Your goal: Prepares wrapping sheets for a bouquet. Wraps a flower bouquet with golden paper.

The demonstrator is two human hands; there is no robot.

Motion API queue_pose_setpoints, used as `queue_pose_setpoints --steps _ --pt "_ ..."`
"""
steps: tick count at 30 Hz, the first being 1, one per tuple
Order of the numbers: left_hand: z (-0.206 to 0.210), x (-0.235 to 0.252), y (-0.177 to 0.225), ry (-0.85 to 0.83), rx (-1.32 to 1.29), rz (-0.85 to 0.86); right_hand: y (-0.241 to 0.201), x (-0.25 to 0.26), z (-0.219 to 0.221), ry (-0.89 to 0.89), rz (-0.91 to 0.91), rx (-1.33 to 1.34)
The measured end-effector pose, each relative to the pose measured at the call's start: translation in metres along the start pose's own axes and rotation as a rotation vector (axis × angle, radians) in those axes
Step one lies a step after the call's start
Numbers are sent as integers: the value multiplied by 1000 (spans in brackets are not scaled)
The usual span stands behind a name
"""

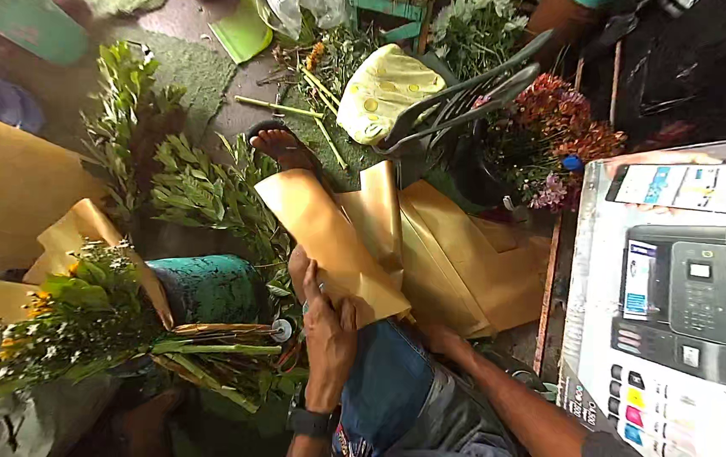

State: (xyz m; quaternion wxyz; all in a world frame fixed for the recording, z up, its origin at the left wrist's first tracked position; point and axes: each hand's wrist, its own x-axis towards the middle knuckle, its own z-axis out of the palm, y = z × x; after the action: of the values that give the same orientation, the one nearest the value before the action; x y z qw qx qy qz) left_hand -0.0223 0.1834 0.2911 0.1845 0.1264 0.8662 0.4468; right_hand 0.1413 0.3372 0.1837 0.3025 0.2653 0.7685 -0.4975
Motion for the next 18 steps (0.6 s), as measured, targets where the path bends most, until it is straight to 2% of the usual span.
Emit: queue_pose_setpoints --steps 1,3,5,6,8,10,12,14,16,18 --pt "4 3 -10 0 12 33 5 17 -5 91 10 35" --pt "2 2 -22 8 -133 53 34 69 -23 333 13 149" --pt "-2 -5 -31 53 -231 26 58 115 -39 506 150 258" --pt "-2 -7 -35 75 -235 27 67 140 -42 534 209 327" --pt "2 -6 -37 111 -190 64 70 184 -37 479 273 487" --pt "7 -4 -35 114 -102 105 57 202 -28 404 277 486" --pt "5 -7 -31 42 16 143 39 198 -35 465 304 400" --pt "3 -11 -25 -70 137 194 22 173 -64 554 303 337" --pt "7 -18 -15 -224 211 237 18 125 -96 611 234 234" --pt "12 -26 -4 -291 268 289 15 64 -124 666 88 170"
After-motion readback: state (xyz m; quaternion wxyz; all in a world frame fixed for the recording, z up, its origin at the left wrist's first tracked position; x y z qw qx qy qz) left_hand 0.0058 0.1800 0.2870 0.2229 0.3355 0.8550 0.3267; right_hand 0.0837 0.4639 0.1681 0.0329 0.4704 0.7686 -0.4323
